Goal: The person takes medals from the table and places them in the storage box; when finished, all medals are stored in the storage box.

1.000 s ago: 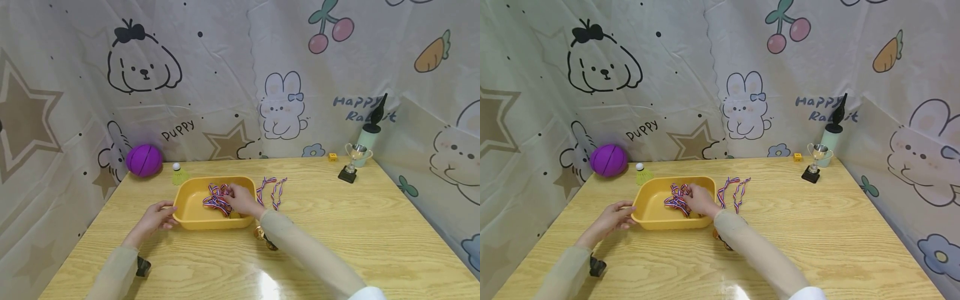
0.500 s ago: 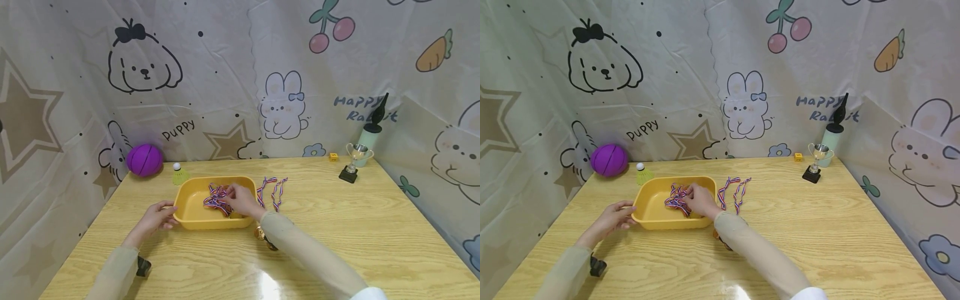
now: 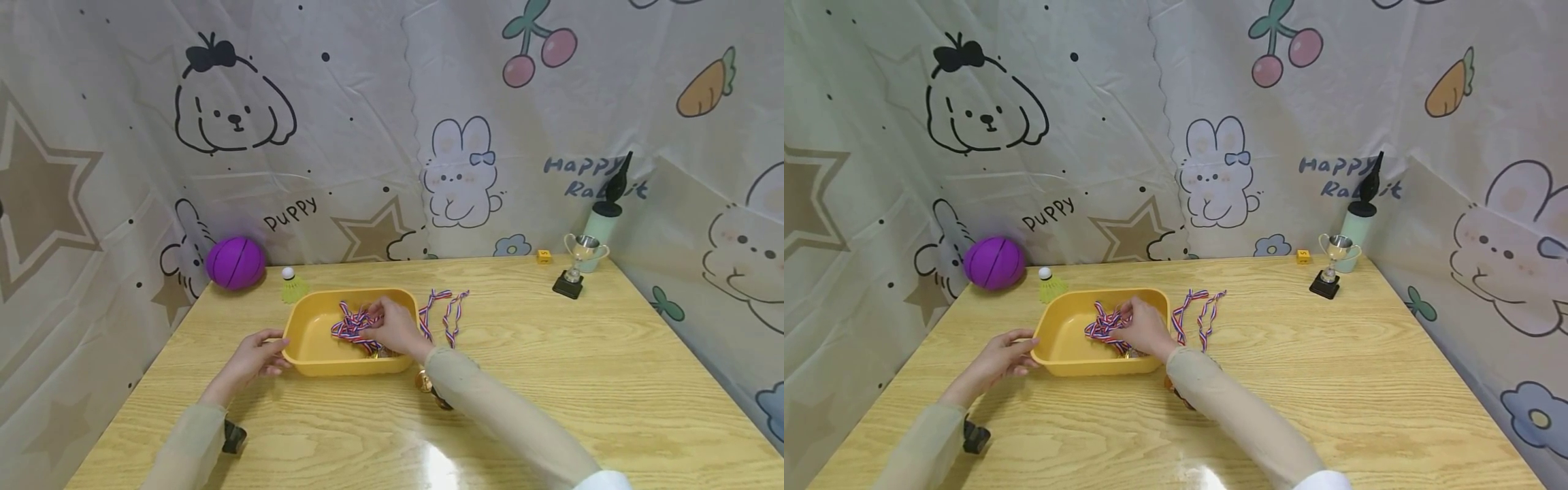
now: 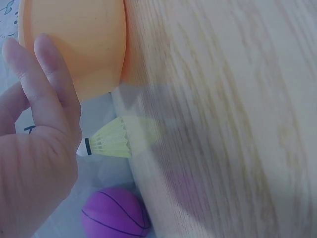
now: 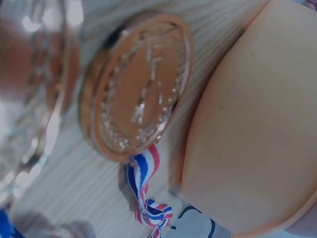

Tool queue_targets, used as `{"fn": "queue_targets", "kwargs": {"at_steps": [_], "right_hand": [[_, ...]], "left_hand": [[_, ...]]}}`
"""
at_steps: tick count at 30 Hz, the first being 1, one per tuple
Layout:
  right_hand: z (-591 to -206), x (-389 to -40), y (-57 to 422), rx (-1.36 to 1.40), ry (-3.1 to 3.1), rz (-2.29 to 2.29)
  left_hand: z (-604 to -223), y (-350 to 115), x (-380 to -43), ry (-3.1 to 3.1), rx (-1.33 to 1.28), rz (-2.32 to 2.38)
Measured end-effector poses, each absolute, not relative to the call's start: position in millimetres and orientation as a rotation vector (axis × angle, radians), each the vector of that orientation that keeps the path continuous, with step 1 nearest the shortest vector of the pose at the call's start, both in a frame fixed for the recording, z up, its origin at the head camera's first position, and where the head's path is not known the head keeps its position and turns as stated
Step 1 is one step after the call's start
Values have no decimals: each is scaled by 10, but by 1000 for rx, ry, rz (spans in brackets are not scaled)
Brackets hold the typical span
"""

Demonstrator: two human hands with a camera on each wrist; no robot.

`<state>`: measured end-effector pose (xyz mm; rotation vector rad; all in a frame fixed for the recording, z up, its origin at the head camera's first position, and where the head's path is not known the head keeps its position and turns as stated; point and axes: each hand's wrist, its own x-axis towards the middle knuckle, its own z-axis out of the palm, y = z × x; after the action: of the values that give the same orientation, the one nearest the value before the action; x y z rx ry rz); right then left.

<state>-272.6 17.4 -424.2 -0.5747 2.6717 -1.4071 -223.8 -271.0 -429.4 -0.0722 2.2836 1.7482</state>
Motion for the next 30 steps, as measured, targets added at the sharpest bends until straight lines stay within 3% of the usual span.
{"fn": "queue_targets", "kwargs": {"at_steps": [11,19,30], "right_hand": [[-4051,-2739,345,-545,2515,-1613],[-3910,-2738,803,-485,2422,-1686],[-4022,-2683,1451,-275,2412,-1686]], "left_hand": [[-4299,-2718,-2244,2282,-92,1741],[-4286,-2722,-2236,2291,-76,1747],[-4282,-2715,-2238,2304,-81,1730]]}}
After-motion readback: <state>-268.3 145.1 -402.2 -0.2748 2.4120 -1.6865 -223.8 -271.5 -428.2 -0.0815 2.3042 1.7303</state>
